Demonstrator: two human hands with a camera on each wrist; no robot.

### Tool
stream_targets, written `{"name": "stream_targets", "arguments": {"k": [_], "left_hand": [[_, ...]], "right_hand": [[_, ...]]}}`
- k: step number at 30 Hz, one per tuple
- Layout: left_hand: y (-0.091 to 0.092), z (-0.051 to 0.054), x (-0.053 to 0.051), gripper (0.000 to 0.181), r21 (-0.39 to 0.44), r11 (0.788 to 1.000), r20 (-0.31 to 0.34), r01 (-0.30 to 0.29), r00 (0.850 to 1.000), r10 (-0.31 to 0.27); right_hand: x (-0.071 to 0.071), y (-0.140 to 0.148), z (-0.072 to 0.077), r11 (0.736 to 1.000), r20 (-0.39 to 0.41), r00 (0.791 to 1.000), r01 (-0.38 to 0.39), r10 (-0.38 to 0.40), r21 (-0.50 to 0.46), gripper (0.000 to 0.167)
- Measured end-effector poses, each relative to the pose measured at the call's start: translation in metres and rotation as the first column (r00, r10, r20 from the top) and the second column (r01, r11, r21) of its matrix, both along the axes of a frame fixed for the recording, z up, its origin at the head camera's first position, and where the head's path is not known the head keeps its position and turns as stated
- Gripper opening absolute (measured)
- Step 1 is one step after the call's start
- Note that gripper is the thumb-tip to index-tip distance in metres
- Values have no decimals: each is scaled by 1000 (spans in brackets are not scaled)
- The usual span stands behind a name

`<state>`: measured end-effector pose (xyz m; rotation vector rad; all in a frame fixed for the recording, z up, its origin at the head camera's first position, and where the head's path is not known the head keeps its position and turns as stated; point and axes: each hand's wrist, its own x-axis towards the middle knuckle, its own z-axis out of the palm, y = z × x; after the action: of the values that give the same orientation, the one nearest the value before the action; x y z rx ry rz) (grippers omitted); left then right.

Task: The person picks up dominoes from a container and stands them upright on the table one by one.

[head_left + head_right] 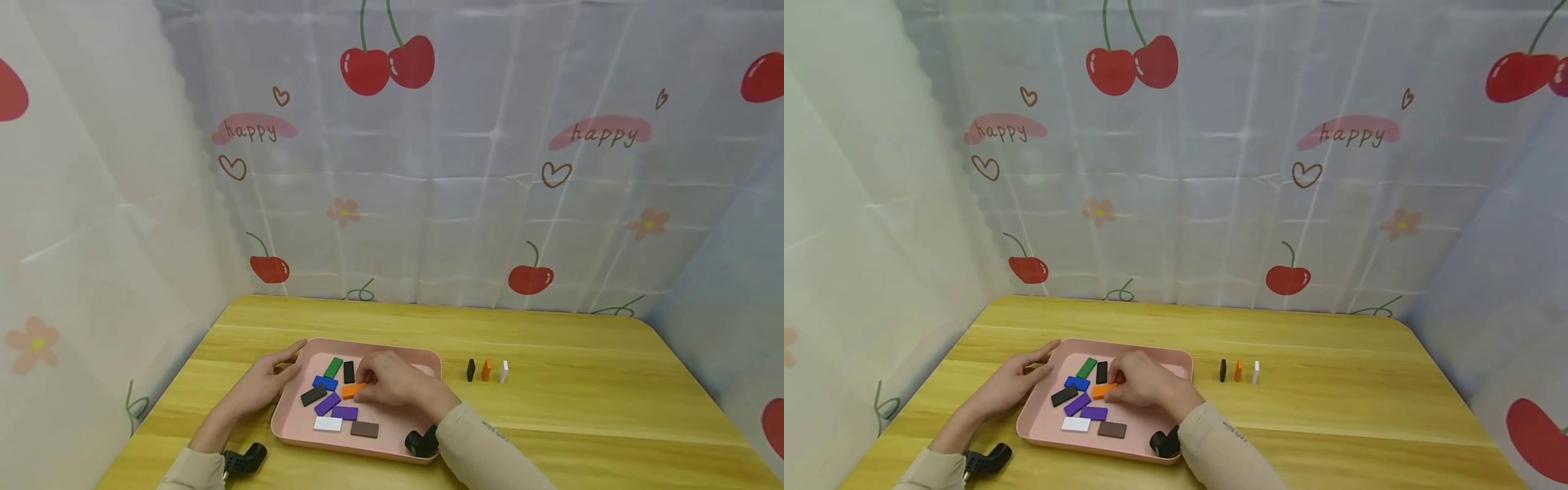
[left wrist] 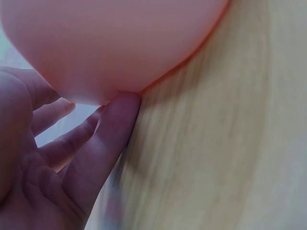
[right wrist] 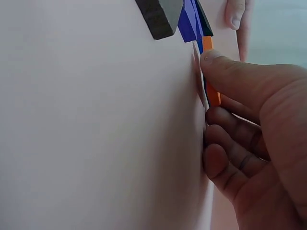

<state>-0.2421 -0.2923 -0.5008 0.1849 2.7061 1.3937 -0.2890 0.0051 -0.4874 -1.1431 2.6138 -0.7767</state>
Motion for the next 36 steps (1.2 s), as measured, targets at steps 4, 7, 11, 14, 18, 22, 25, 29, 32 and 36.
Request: {"name": "stream_targets", "arguments": {"k": [4, 7, 11, 14, 18, 22, 25, 29, 32, 36], "left_hand": [[0, 0, 0, 52, -3, 1000, 1, 1, 1000, -1], [0, 0, 0, 52, -12, 1000, -4, 1, 1000, -1], [0, 0, 0, 51, -22, 1000, -9, 0, 1000, 0], [-1, 0, -1, 51, -21, 1000, -9, 0, 1000, 0], [-1, 0, -1, 51, -17, 1000, -7, 2, 1000, -2], [-1, 0, -1, 51, -11, 1000, -6, 3, 1000, -3], [-1, -1, -1, 51, -12, 1000, -9, 1, 1000, -1], [-1, -1, -1, 51, -14, 1000, -13, 1, 1000, -2], [-1, -1, -1, 51, -7, 1000, -10, 7, 1000, -7], [-1, 0, -1, 51, -11, 1000, -12, 3, 1000, -4]], "right_hand": [[-1, 1, 1, 1000, 21, 1000, -6, 6, -15, 15], [-1, 1, 2, 1000, 30, 1000, -7, 8, -22, 14], [-1, 0, 3, 999, 49, 999, -2, 4, -38, 11], [0, 0, 3, 999, 66, 998, 0, 3, -47, 11], [1, 1, 5, 999, 77, 997, 1, 3, -42, 11], [1, 3, 7, 998, 88, 996, 6, -1, -55, 9], [2, 6, 9, 998, 112, 993, 33, -26, -60, 12], [3, 8, 12, 996, 150, 988, 54, -43, -71, 15], [4, 10, 15, 994, 169, 985, 53, -36, -97, 15], [6, 13, 19, 991, 185, 982, 52, -29, -121, 14]]}}
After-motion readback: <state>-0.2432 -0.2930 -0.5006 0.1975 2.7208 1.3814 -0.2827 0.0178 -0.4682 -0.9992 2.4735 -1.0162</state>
